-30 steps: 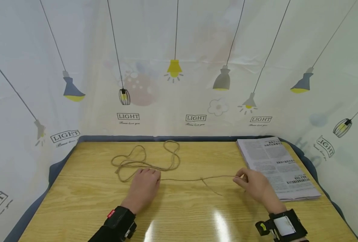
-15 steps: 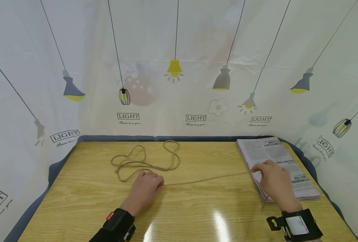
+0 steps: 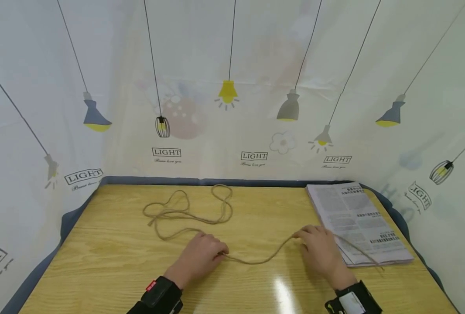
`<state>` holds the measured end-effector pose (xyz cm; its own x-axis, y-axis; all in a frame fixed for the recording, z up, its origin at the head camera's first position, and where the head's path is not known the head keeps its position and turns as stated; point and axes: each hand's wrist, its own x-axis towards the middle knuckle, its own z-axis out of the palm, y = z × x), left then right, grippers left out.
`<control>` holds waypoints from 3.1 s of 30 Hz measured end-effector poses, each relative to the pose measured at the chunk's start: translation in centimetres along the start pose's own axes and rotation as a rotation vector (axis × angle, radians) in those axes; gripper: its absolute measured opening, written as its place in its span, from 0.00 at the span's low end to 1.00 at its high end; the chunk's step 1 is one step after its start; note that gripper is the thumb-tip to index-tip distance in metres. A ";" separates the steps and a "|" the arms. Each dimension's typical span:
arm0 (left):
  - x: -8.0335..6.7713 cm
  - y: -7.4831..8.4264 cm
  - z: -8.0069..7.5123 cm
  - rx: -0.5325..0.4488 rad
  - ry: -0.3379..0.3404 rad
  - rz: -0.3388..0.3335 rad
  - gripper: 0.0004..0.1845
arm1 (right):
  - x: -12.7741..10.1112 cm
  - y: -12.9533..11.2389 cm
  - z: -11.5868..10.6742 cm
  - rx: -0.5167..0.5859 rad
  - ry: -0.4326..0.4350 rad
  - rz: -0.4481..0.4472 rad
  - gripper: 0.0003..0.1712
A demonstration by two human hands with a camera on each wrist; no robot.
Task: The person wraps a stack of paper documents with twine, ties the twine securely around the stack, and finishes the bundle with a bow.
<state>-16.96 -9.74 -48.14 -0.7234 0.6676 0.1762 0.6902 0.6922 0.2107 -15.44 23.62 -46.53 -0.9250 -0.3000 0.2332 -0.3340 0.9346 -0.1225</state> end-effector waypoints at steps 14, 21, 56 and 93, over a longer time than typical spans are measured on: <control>0.6 1.3 0.5 -0.065 0.015 0.002 0.12 | 1.6 -6.4 5.0 0.508 -0.335 -0.262 0.04; -0.9 -2.6 -1.4 -0.031 0.215 -0.171 0.17 | 1.1 -4.5 3.7 0.562 -0.354 -0.214 0.02; -8.5 -10.5 -5.8 0.152 0.006 -0.541 0.06 | -0.4 1.2 1.0 0.263 -0.242 0.132 0.02; 0.3 -2.2 -1.2 0.145 0.365 0.110 0.05 | 1.3 -4.4 1.8 0.284 -0.017 -0.032 0.42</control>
<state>-18.66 -11.42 -47.36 -0.5861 0.6167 0.5256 0.7406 0.6708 0.0387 -15.55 18.77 -47.45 -0.9153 -0.3336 0.2257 -0.3981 0.8342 -0.3815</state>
